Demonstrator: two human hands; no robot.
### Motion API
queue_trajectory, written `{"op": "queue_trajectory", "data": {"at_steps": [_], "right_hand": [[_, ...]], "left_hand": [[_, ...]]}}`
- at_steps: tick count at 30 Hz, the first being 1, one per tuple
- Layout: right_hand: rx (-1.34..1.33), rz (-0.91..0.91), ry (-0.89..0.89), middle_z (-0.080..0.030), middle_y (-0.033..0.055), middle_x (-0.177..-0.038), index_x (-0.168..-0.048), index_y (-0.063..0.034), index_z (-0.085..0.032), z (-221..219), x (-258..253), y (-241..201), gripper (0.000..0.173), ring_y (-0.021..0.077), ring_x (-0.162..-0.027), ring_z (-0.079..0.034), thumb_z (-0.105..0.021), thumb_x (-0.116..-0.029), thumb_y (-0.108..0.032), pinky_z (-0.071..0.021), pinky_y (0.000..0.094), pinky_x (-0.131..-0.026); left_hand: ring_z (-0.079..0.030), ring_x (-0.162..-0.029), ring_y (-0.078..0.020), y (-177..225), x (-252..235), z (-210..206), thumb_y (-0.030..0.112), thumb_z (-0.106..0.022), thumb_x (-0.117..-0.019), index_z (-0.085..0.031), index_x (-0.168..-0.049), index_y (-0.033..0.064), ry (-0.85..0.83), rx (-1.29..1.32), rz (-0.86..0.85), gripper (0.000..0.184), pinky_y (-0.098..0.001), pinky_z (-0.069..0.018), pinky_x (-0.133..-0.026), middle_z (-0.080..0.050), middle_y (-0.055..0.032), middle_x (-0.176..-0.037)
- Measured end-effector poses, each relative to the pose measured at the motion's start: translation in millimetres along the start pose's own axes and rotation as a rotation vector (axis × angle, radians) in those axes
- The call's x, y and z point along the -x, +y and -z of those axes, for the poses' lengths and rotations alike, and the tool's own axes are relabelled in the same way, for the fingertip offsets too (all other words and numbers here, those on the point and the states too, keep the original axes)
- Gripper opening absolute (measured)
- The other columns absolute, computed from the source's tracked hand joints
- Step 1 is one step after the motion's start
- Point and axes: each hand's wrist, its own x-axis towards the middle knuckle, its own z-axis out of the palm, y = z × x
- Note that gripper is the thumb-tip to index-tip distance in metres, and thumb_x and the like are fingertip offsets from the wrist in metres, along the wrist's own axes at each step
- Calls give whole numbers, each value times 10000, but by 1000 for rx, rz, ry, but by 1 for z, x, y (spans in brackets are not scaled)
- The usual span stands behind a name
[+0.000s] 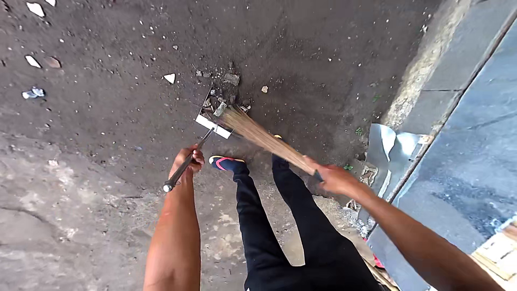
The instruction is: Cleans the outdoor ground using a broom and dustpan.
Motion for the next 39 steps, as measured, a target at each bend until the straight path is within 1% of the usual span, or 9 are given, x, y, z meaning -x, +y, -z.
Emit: {"op": "queue_trajectory", "data": {"at_steps": [5,10,16,20,23,28,32,36,39], "right_hand": [[280,-48,236,-707,256,-1019,-1642,-485,-136,91,51,42,1009,495,-888,-680,-756,-907,-180,-518,698,-713],[302,-8,445,-675,363,-1043,-1659,-415,-147,169,-47,21,1045,602,-930,-646,-790,-878,-151,-481,772,-737],[398,48,26,-665,320,-1113,-1683,-226,-61,63,-174,-13,1147,499,-1020,-668,-785,-805,-88,-536,673,-847],[401,71,-111,-688,274,-1099,-1680,-320,-49,8,-140,4,1129,461,-1001,-684,-771,-845,-84,-549,642,-837],[395,47,-20,-701,252,-1087,-1667,-400,-34,24,-87,12,1070,459,-1007,-685,-724,-896,-126,-538,636,-852],[532,-78,253,-673,271,-1048,-1641,-495,-110,70,29,13,1033,479,-822,-675,-698,-897,-86,-530,642,-674],[555,-93,430,-657,292,-1023,-1642,-476,-162,120,60,26,1041,495,-736,-657,-749,-875,-88,-504,661,-584],[463,-34,539,-648,368,-1061,-1663,-397,-146,162,-24,19,1029,594,-894,-645,-751,-884,-103,-488,741,-680],[386,-6,412,-659,373,-1104,-1675,-337,-90,138,-130,0,1107,589,-992,-649,-779,-837,-116,-504,757,-781]], "left_hand": [[-421,-360,11,-12,-7,13,305,-387,-1072,-511,-982,140,3,51,40,225,-131,-385,-336,-397,89,-535],[-406,-347,16,0,-9,-1,259,-390,-1065,-507,-971,107,55,77,30,213,-124,-362,-315,-401,75,-541],[-379,-342,10,7,-14,-15,251,-386,-1062,-490,-930,108,50,92,-3,221,-126,-344,-310,-383,69,-539],[-387,-351,10,4,-17,-8,230,-423,-1041,-493,-947,118,49,71,7,163,-132,-357,-314,-385,72,-548],[-399,-350,5,0,-18,-7,230,-437,-1034,-489,-944,123,66,107,-7,149,-137,-369,-314,-394,67,-547],[-408,-355,6,-1,-18,0,255,-422,-1047,-493,-971,118,55,75,19,173,-136,-375,-318,-397,68,-553],[-408,-356,5,1,-22,-4,255,-411,-1053,-489,-958,118,61,88,17,184,-138,-375,-323,-396,69,-548],[-417,-360,3,-1,-27,-2,254,-420,-1052,-491,-962,117,54,85,18,179,-136,-376,-327,-410,61,-555],[-412,-353,1,-1,-27,0,260,-414,-1054,-488,-970,118,49,52,40,181,-138,-371,-318,-402,64,-550]]}}
